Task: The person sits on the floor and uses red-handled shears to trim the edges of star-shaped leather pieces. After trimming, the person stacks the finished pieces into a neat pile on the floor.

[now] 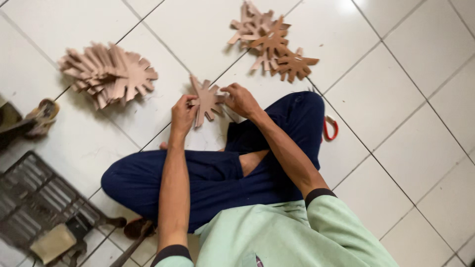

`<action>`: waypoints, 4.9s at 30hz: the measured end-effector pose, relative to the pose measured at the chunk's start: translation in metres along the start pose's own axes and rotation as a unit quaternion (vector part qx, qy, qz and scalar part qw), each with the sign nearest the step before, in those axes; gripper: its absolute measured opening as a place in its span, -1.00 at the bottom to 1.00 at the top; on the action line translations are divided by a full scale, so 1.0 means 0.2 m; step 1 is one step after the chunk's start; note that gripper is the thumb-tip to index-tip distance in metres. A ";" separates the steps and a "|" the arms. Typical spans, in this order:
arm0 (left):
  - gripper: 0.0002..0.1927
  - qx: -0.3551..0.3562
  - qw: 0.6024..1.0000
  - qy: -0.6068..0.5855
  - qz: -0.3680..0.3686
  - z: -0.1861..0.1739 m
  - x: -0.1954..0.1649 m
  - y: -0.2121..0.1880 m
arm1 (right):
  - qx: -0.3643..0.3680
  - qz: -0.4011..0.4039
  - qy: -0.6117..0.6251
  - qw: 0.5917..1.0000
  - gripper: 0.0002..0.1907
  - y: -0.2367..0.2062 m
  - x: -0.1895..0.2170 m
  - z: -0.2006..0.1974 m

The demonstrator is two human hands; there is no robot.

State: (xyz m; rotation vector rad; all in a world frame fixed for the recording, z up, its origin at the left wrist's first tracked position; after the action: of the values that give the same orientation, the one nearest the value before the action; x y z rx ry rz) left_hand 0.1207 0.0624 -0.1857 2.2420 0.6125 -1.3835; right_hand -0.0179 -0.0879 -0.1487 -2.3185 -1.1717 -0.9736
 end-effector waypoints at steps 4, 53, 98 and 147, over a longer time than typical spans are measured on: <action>-0.75 -0.015 0.999 -0.024 -0.044 0.02 0.03 0.01 | -0.201 0.117 -0.098 0.968 -0.52 0.07 -0.22 -0.44; -0.56 0.002 1.000 -0.009 -0.006 0.10 -0.03 -0.06 | 0.103 0.065 0.031 0.992 -0.59 0.20 -0.16 -0.12; -0.38 0.007 0.999 -0.049 0.022 0.06 -0.13 -0.03 | -0.007 0.029 0.033 0.999 -0.65 -0.09 -0.03 0.04; -0.66 0.026 0.999 -0.030 0.018 0.04 -0.12 0.00 | 0.044 0.009 0.076 0.996 -0.67 -0.06 -0.03 0.00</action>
State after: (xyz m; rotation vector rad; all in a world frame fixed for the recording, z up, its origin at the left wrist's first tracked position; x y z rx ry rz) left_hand 0.1059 0.0544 -0.1669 2.2309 0.5184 -1.4598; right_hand -0.0309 -0.0839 -0.1526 -2.1433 -1.1072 -1.0506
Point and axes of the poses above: each hand's wrist, its own y-axis towards the middle knuckle, its own z-axis out of the palm, x = y × z, the point moved 8 cm from there along y, towards the middle knuckle, and after that the axes turned 10 degrees about z, right-handed, at the moved point
